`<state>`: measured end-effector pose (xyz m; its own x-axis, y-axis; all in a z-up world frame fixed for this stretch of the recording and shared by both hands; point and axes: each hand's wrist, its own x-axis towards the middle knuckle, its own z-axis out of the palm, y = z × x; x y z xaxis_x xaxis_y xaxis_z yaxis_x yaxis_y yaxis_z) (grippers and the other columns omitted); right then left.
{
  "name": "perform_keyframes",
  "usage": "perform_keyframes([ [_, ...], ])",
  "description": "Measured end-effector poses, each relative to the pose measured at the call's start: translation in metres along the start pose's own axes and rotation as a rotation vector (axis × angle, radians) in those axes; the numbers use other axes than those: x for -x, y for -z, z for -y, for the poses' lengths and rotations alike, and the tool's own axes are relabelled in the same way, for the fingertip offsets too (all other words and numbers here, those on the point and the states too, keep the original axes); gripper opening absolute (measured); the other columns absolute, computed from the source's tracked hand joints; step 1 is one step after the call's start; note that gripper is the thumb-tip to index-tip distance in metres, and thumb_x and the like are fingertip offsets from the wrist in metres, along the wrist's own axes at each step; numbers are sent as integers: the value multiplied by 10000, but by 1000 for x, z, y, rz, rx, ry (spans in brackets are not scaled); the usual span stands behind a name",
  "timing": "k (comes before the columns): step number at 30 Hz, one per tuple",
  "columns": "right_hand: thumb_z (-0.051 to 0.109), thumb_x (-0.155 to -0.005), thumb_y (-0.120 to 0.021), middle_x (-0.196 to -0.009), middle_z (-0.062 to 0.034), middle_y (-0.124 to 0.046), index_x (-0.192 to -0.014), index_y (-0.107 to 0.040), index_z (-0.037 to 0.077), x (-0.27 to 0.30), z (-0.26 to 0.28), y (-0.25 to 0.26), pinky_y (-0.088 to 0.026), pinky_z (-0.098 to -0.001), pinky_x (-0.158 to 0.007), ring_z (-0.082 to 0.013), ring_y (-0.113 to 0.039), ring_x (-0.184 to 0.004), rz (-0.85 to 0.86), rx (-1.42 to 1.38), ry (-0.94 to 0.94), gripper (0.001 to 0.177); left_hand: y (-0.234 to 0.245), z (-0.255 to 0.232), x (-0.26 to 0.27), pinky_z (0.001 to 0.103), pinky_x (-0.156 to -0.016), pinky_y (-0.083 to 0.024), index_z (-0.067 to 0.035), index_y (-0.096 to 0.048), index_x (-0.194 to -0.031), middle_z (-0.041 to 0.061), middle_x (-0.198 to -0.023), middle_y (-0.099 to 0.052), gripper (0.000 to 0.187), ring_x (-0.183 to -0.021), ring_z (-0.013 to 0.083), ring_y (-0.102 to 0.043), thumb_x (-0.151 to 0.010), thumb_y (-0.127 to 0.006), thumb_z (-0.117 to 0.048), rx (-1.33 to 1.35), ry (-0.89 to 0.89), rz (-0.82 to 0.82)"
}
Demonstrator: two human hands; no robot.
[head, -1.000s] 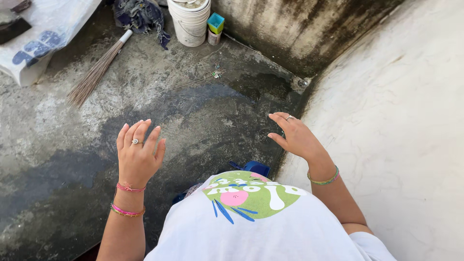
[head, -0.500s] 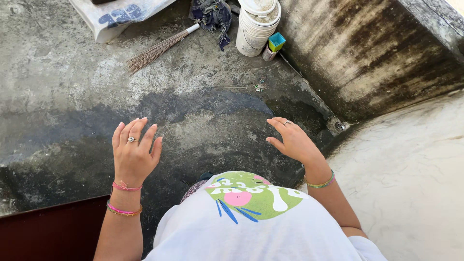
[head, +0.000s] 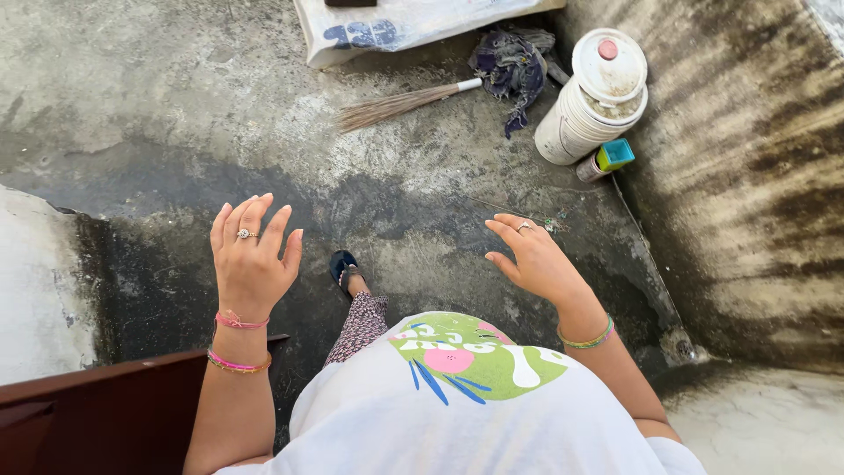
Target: The person descends a staircase, enters a bedroom, and adjusts a curtain and a door latch. They then operate a wall switch, open and close a window curtain, and flip another switch. Finally, they exit to a rooftop area and press a switch near a sink.
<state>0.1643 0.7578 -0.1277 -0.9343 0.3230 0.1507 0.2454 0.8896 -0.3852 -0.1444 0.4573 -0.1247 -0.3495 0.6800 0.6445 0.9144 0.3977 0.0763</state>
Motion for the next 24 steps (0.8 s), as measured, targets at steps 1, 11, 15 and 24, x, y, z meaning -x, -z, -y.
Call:
perform_keyframes([
  [1,241,-884,-746,-1384,-205,-606,-1335,-601,22,-28,1,-6,-457,-476,-1051,-394,-573,-1269,-2,-5,36,522,-9,17,-11,501,-1205,-383,-87,-743,-1204,101,-1356,-635,262,-1298,285,-588,-1003,-713,-253,-5,27,-29],
  [11,213,-889,-731,-1353,-185,-635,-1325,-617,38,-327,-11,-37,-471,-461,-1031,-380,-595,-1229,-38,-60,225,484,-79,184,-169,517,-1165,-376,-92,-719,-1209,110,-1333,-635,303,-1279,289,-569,-957,-709,-261,-53,39,-33],
  [15,215,-890,-719,-1322,-166,-659,-1297,-633,52,-406,-36,-56,-487,-446,-1016,-362,-617,-1211,-1,-126,233,447,-96,230,-203,521,-1158,-372,-98,-717,-1190,110,-1316,-638,305,-1267,293,-569,-936,-703,-266,-74,56,45],
  [24,218,-900,-701,-1281,-164,-672,-1280,-635,37,-649,-118,-129,-503,-458,-980,-381,-638,-1155,135,-122,301,425,-147,372,-245,515,-1149,-388,-96,-727,-1183,101,-1291,-658,308,-1251,272,-592,-929,-701,-268,-333,273,81],
])
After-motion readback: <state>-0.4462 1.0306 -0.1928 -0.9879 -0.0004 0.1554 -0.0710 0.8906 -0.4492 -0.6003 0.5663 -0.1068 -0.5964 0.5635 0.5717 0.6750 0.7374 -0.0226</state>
